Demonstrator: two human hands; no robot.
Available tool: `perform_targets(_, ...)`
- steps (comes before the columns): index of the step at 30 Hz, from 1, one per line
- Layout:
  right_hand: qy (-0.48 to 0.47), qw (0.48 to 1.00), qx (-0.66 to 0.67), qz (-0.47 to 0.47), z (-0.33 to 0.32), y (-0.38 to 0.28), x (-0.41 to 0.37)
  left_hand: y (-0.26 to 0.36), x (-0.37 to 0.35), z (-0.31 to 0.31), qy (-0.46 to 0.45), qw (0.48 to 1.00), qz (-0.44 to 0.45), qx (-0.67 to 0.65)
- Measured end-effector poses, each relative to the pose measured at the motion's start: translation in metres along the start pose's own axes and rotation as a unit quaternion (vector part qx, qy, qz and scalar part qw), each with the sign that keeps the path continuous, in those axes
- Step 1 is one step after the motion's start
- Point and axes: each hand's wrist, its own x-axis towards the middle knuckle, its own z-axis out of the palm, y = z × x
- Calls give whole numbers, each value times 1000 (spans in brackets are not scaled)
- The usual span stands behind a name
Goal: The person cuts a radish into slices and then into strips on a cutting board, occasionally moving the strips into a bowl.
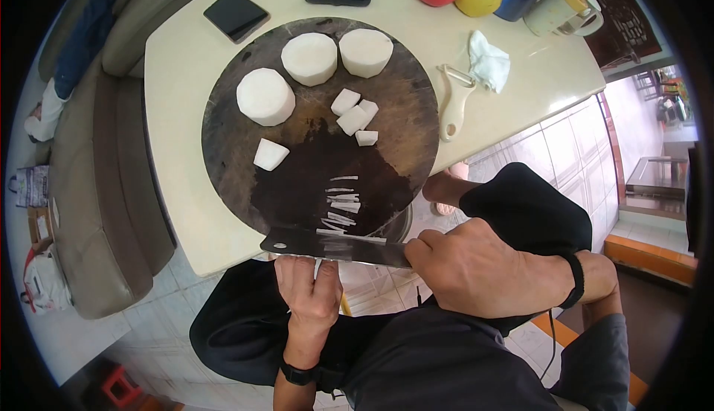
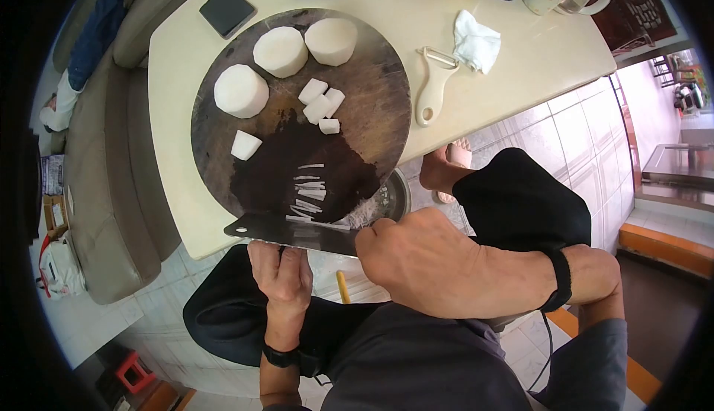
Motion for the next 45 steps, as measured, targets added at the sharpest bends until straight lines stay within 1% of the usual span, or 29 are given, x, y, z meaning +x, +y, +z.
perform_targets(2, -13, 1000, -8, -3, -2, 0, 0, 0, 2, -1, -16, 1000, -1, 3)
perform_targets(4, -20, 1000, -15, -8, -6, -2, -1, 0, 7, -1, 5, 1000, 24, 5)
perform_targets(8, -27, 999, -37, -22, -7, -2, 0, 0, 3, 0, -2, 1000, 17, 6)
perform_targets(15, -23, 999, -25, -35, -3, -4, 8, 3, 6, -4, -10, 1000, 10, -5)
perform_targets(17, 3, 998, -66, -13, 8, -11, 13, 5, 6, -3, -16, 1000, 13, -2)
perform_targets(19, 4, 998, -63, -5, 12, -10, 16, 6, 5, 0, 8, 1000, 17, 1)
perform_targets(21, 5, 998, -60, -1, 14, -7, 16, 5, 2, 1, 5, 1000, 17, 1)
perform_targets(23, 48, 998, -36, -17, 13, -3, 15, 3, -1, 1, 4, 1000, 14, 6)
perform_targets(30, 9, 1000, -17, -18, 4, -5, 4, 4, 2, 2, 17, 1000, 15, 6)
perform_targets(32, 23, 997, -70, -5, 9, -6, 4, 4, 1, 3, 11, 1000, 11, -3)
perform_targets(36, 37, 996, -84, -11, 16, -12, 5, 3, -6, -1, -5, 1000, 9, -8)
perform_targets(38, 39, 993, -114, -20, 20, -15, 10, 3, -6, -1, -10, 1000, 6, -9)
perform_targets(42, 34, 994, -95, -33, 16, -13, 16, 5, 1, 0, 7, 1000, 8, -22)
perform_targets(44, 42, 998, -44, -14, 20, -8, 16, 4, -1, 1, 13, 1000, 12, -18)
perform_targets(45, 43, 998, -45, -17, 19, -6, 15, 3, -5, 2, 9, 1000, 9, -17)
